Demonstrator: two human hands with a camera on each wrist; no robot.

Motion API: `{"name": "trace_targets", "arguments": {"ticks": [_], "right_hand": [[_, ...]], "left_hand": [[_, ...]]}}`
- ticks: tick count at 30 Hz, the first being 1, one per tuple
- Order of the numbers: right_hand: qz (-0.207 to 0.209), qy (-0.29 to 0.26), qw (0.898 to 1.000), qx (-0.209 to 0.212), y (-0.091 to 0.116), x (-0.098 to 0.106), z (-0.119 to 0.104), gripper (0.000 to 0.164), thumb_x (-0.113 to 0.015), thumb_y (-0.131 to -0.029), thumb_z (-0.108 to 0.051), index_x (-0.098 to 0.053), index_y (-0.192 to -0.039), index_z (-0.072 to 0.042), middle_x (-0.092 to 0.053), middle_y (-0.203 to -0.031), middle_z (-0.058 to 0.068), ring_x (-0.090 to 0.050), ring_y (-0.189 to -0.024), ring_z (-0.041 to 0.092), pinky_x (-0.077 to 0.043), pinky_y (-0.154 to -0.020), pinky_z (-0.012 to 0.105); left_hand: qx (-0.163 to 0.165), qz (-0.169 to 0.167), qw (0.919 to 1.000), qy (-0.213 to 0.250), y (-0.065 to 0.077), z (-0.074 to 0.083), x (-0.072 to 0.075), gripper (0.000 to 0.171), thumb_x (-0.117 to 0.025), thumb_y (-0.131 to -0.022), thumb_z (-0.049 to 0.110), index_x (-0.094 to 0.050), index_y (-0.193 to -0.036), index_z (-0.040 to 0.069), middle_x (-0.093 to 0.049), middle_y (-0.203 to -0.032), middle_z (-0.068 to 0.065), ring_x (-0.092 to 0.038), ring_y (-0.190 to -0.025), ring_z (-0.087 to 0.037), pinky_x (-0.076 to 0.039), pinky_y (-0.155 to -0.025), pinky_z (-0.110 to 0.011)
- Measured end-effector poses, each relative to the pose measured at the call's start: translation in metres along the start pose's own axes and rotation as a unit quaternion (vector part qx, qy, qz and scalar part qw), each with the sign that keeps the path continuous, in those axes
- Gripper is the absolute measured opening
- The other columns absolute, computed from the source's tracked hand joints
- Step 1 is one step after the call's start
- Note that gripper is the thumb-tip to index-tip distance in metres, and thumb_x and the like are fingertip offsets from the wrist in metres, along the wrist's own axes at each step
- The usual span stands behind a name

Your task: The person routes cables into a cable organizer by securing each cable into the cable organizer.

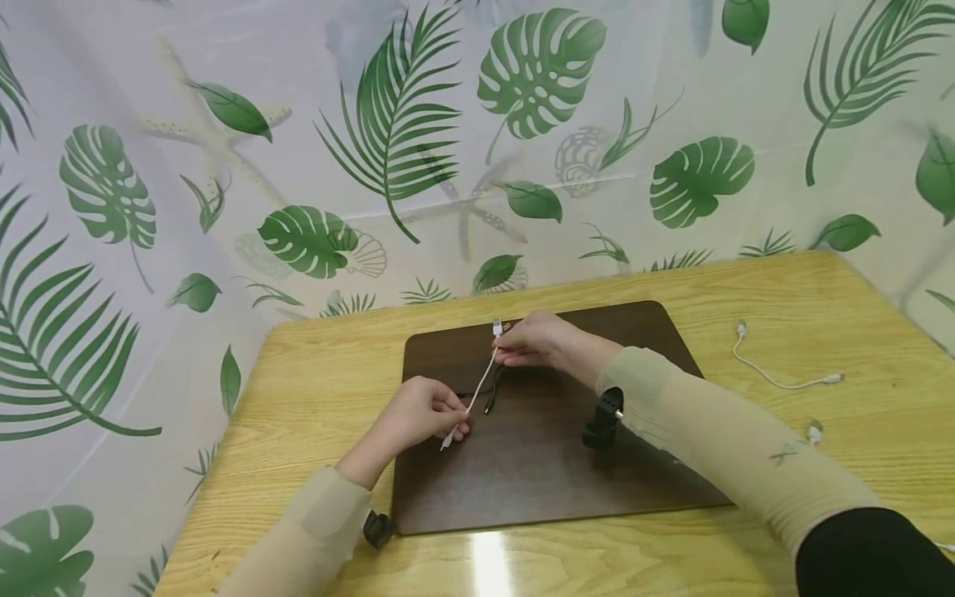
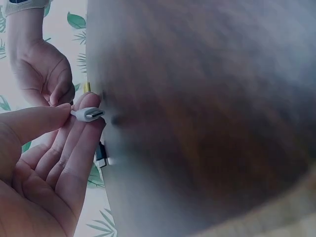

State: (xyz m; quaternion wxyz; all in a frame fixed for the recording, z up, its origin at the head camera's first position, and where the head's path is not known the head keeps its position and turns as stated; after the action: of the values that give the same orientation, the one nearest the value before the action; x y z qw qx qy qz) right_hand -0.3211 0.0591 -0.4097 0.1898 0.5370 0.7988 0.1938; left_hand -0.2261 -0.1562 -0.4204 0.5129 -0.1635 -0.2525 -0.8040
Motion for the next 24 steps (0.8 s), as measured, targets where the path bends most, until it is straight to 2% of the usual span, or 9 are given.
{"name": "trace_targets", "arguments": {"ticks": [9,12,15,18,24], "right_hand": [[0.006,-0.008,1.0,-0.003,-0.001,0.008,0.001,0.028,-0.062,-0.105,0.0,-0.065,-0.127,0.016,-0.072,-0.061,0.001,-0.07,-0.053,0.004,-0.058,-0.057,0.016],[0.009,-0.011,1.0,-0.002,-0.001,0.011,0.001,0.022,-0.06,-0.106,-0.001,-0.068,-0.12,0.014,-0.072,-0.061,0.0,-0.07,-0.054,0.004,-0.058,-0.057,0.016],[0.013,-0.013,1.0,-0.003,-0.001,0.014,0.001,0.015,-0.06,-0.106,-0.001,-0.072,-0.104,0.008,-0.071,-0.061,0.001,-0.069,-0.053,0.004,-0.059,-0.058,0.017],[0.017,-0.014,1.0,-0.003,-0.001,0.017,0.001,0.02,-0.06,-0.106,-0.001,-0.071,-0.089,0.001,-0.071,-0.06,0.0,-0.069,-0.053,0.004,-0.058,-0.058,0.017],[0.029,-0.014,0.999,0.0,0.001,0.025,0.001,0.022,-0.059,-0.106,-0.001,-0.068,-0.086,-0.002,-0.07,-0.06,-0.001,-0.069,-0.053,0.005,-0.058,-0.057,0.016]], "left_hand": [[-0.013,0.004,0.9999,-0.008,-0.006,0.007,-0.005,0.011,-0.071,-0.098,-0.001,-0.077,-0.091,-0.007,-0.081,-0.083,-0.018,-0.079,-0.071,-0.014,-0.065,-0.066,-0.029],[-0.016,0.006,0.9998,-0.011,-0.008,0.009,-0.008,0.011,-0.07,-0.098,-0.002,-0.077,-0.091,-0.007,-0.081,-0.083,-0.018,-0.079,-0.071,-0.014,-0.064,-0.066,-0.028],[-0.019,0.006,0.9997,-0.013,-0.009,0.012,-0.01,0.01,-0.071,-0.097,-0.002,-0.077,-0.091,-0.007,-0.081,-0.083,-0.017,-0.079,-0.071,-0.014,-0.063,-0.065,-0.026],[-0.025,0.013,0.999,-0.034,-0.011,0.015,-0.013,0.01,-0.073,-0.097,0.001,-0.079,-0.09,-0.004,-0.082,-0.081,-0.014,-0.078,-0.07,-0.012,-0.058,-0.062,-0.02],[-0.035,0.029,0.9965,-0.07,-0.015,0.023,-0.018,0.01,-0.074,-0.096,0.001,-0.079,-0.089,-0.001,-0.081,-0.079,-0.01,-0.078,-0.068,-0.013,-0.051,-0.057,-0.016]]}}
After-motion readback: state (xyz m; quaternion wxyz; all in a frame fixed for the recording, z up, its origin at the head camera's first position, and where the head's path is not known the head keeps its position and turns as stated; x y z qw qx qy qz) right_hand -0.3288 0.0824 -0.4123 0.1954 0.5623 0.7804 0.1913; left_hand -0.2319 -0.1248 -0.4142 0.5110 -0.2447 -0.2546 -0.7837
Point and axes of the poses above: each hand's wrist, its own y-axis away from the middle knuckle, its own x-axis out of the back of the hand, z = x × y, the point moved 1 cm from there along -y, towards the middle knuckle
